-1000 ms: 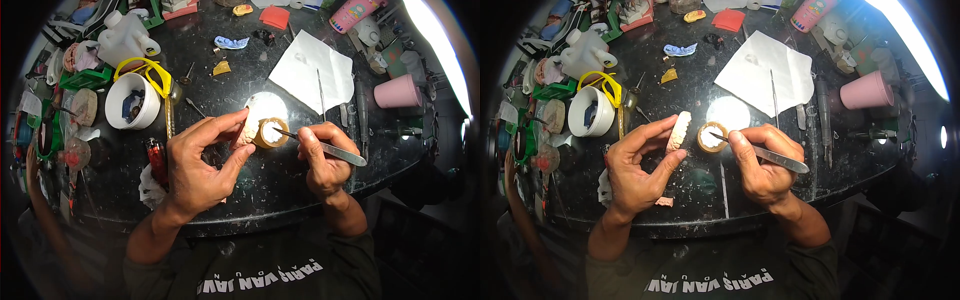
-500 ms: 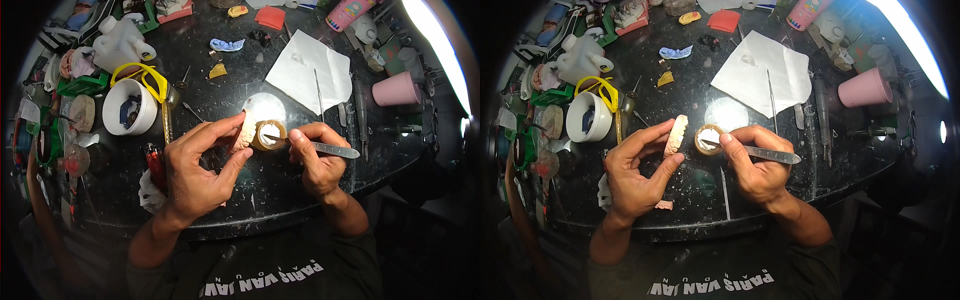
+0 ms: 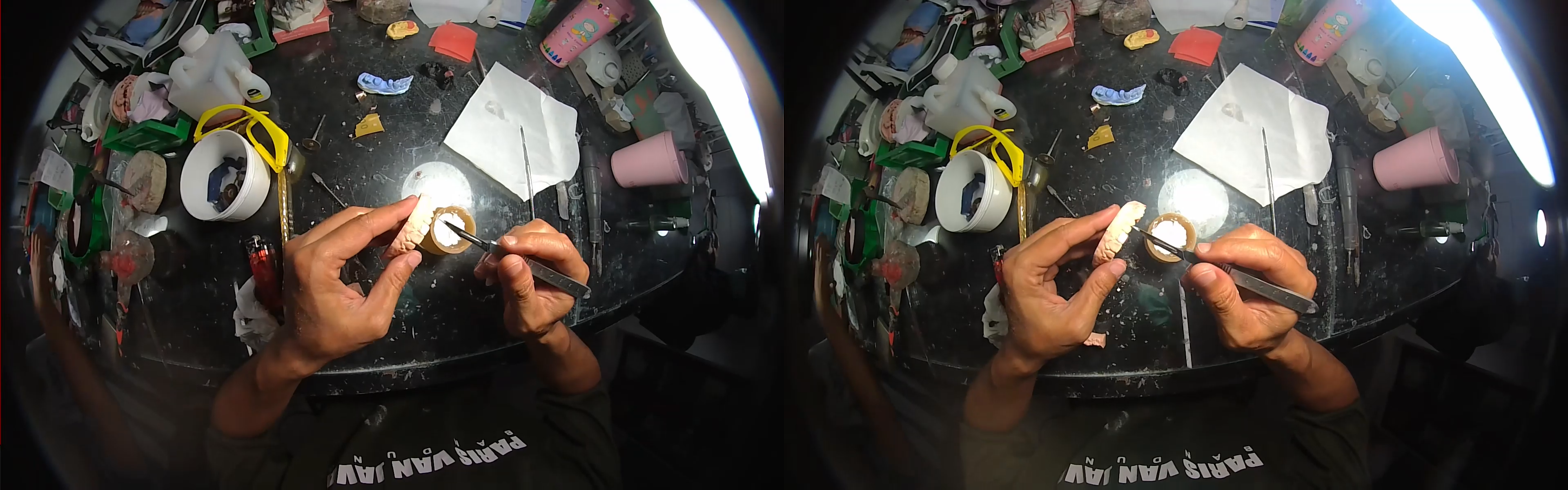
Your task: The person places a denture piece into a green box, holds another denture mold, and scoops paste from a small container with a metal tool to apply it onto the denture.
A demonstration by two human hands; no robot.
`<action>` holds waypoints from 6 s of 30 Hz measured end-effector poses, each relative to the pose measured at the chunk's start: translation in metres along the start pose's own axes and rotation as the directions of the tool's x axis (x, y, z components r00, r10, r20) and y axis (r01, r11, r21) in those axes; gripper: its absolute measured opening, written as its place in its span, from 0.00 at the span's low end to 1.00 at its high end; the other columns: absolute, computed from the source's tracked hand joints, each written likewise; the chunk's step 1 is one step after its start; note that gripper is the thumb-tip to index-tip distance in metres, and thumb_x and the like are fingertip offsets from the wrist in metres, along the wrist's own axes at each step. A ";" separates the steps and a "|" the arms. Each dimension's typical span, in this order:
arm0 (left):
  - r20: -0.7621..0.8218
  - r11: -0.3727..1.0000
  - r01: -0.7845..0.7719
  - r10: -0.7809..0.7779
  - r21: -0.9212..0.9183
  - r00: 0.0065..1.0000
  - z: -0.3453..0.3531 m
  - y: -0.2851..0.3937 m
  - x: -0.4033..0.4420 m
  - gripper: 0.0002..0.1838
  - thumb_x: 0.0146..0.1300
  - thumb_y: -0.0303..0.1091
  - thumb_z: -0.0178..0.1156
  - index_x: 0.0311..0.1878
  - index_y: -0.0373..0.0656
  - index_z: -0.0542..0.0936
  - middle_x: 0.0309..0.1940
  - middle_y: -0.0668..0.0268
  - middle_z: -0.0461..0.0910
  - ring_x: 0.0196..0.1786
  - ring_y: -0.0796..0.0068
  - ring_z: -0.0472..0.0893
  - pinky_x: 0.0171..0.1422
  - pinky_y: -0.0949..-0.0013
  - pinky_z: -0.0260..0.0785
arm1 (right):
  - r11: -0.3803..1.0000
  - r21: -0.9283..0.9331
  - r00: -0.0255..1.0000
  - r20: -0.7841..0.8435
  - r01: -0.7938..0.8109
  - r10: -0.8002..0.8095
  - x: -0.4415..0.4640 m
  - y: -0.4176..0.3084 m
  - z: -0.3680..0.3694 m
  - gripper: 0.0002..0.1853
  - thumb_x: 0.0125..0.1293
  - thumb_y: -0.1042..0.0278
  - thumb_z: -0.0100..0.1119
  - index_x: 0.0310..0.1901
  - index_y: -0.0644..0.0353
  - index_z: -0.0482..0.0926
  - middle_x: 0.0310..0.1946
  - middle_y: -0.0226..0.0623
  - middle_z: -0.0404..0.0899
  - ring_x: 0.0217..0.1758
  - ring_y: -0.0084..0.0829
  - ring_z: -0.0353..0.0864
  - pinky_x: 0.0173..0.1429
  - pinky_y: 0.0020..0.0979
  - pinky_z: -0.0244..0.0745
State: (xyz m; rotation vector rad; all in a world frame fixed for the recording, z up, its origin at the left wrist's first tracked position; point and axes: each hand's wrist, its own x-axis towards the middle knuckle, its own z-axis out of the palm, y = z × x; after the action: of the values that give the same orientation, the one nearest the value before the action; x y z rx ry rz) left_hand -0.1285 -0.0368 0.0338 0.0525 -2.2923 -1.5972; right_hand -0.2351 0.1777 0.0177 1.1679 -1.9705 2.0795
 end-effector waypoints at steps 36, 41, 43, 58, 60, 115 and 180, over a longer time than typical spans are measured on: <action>-0.094 0.997 -0.060 0.056 -0.041 0.994 0.005 -0.005 0.001 0.25 0.60 0.19 0.74 0.63 0.35 0.86 0.42 0.55 0.89 0.41 0.68 0.90 0.48 0.69 0.81 | 0.974 -0.179 0.977 0.188 0.137 -0.103 0.010 -0.010 -0.002 0.13 0.58 0.83 0.80 0.44 0.65 0.91 0.36 0.41 0.88 0.38 0.32 0.90 0.41 0.29 0.85; -0.088 0.997 -0.052 0.047 -0.054 0.995 0.005 -0.004 0.001 0.25 0.60 0.18 0.73 0.63 0.34 0.86 0.42 0.55 0.89 0.41 0.69 0.90 0.48 0.70 0.81 | 0.972 -0.180 0.973 0.197 0.154 -0.118 0.011 -0.009 -0.002 0.13 0.57 0.83 0.80 0.44 0.65 0.91 0.36 0.41 0.88 0.37 0.31 0.90 0.40 0.29 0.84; -0.091 0.997 -0.060 0.055 -0.047 0.994 0.005 -0.004 0.001 0.25 0.60 0.18 0.73 0.63 0.34 0.86 0.42 0.55 0.89 0.40 0.69 0.90 0.48 0.70 0.81 | 0.971 -0.171 0.971 0.201 0.165 -0.130 0.011 -0.009 -0.001 0.14 0.57 0.83 0.80 0.45 0.65 0.91 0.36 0.40 0.88 0.37 0.31 0.89 0.39 0.29 0.83; -0.080 0.998 -0.060 0.058 -0.025 0.995 0.004 -0.003 0.001 0.24 0.60 0.20 0.74 0.62 0.34 0.86 0.40 0.56 0.89 0.40 0.69 0.90 0.47 0.70 0.81 | 0.970 -0.170 0.967 0.213 0.175 -0.137 0.011 -0.011 0.000 0.15 0.55 0.83 0.82 0.45 0.63 0.92 0.36 0.39 0.88 0.36 0.29 0.89 0.37 0.28 0.82; -0.076 0.998 -0.053 0.051 -0.025 0.996 0.004 -0.002 0.001 0.24 0.60 0.20 0.74 0.62 0.34 0.86 0.39 0.56 0.89 0.40 0.70 0.90 0.47 0.70 0.81 | 0.970 -0.174 0.967 0.215 0.171 -0.133 0.011 -0.012 -0.001 0.15 0.54 0.83 0.82 0.44 0.63 0.92 0.37 0.39 0.88 0.36 0.29 0.88 0.37 0.28 0.82; -0.029 0.999 0.014 -0.015 -0.040 0.999 0.001 -0.002 -0.001 0.25 0.63 0.16 0.73 0.65 0.29 0.83 0.53 0.53 0.88 0.54 0.69 0.90 0.62 0.69 0.84 | 0.962 -0.245 0.992 0.058 0.120 -0.109 0.009 -0.008 -0.002 0.07 0.61 0.83 0.76 0.40 0.68 0.89 0.31 0.41 0.87 0.30 0.27 0.86 0.34 0.26 0.78; -0.011 1.000 0.019 -0.019 0.004 1.000 0.000 -0.003 -0.001 0.24 0.64 0.16 0.71 0.64 0.31 0.84 0.50 0.56 0.88 0.51 0.74 0.89 0.58 0.72 0.82 | 0.974 -0.175 0.974 0.200 0.147 -0.112 0.010 -0.010 0.000 0.15 0.54 0.83 0.83 0.44 0.63 0.92 0.35 0.37 0.87 0.35 0.27 0.87 0.37 0.27 0.82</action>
State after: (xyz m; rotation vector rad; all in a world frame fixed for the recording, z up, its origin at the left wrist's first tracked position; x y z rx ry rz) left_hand -0.1283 -0.0372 0.0310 0.0841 -2.2936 -1.5977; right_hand -0.2376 0.1753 0.0313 1.4564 -2.0514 1.7339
